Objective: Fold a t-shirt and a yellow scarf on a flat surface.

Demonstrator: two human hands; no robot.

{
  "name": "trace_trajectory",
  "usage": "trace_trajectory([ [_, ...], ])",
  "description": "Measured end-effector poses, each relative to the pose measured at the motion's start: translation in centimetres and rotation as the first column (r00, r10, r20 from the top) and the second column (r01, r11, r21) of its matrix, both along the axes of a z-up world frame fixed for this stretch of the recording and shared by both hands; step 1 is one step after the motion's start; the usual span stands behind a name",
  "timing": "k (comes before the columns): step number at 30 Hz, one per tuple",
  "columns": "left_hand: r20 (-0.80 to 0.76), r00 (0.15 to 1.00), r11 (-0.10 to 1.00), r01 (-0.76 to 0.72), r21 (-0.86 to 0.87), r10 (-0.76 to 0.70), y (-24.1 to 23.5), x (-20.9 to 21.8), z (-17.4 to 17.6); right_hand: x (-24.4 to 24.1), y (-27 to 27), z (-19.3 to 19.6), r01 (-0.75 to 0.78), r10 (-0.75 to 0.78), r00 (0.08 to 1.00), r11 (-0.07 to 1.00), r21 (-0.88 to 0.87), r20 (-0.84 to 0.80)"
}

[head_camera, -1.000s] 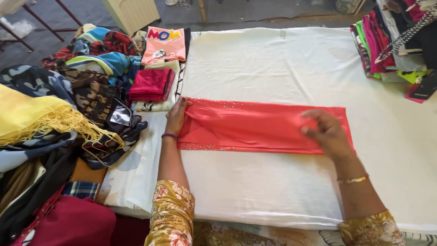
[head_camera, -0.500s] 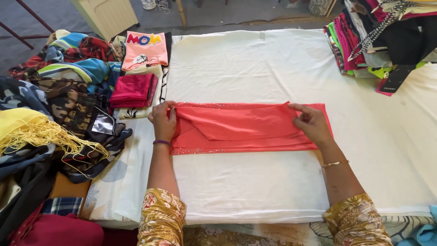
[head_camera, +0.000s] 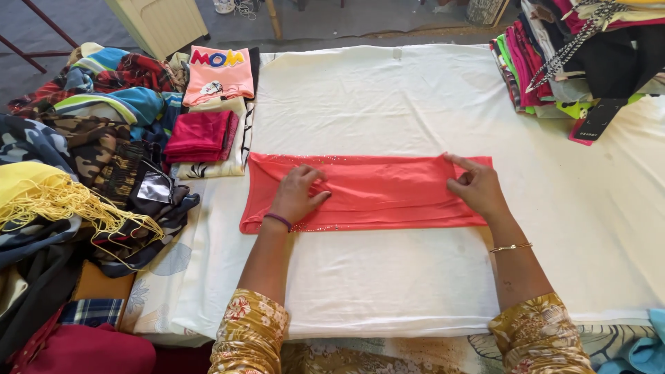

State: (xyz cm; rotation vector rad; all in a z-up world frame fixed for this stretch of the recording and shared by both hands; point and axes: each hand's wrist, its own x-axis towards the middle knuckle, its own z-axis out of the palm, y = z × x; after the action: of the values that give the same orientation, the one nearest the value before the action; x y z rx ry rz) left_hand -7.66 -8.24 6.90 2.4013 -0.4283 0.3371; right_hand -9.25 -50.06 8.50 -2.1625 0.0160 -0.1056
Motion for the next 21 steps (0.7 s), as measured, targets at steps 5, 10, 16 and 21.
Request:
trace_trajectory([
  [5,-0.168,0.979,0.967,-0.076,0.243,0.119,-0.3,-1.2,3.3,0.6,-0.2,-1.3,0.036,-0.064,0.995,0.940,-0.339,-0.072],
  [10,0.067,0.998,0.973,-0.031,0.227,0.016,-1.9,0.0,-2.3,-1.2,4.3,-1.1,-0.059,0.275,0.863,0.887,-0.457,0.424],
  [16,-0.094,0.990,0.960,0.128,0.249,-0.107,-4.6,0.0,-3.0,-1.4,6.1,-3.3,-0.239,0.351,0.936,0.712,-0.661,0.039],
  [21,-0.161,0.987,0.920,0.047,0.388,0.018,-4.0,-0.6,-0.7,1.6,0.2,-4.2,-0.053,-0.022,0.995,0.683,-0.728,-0.094],
])
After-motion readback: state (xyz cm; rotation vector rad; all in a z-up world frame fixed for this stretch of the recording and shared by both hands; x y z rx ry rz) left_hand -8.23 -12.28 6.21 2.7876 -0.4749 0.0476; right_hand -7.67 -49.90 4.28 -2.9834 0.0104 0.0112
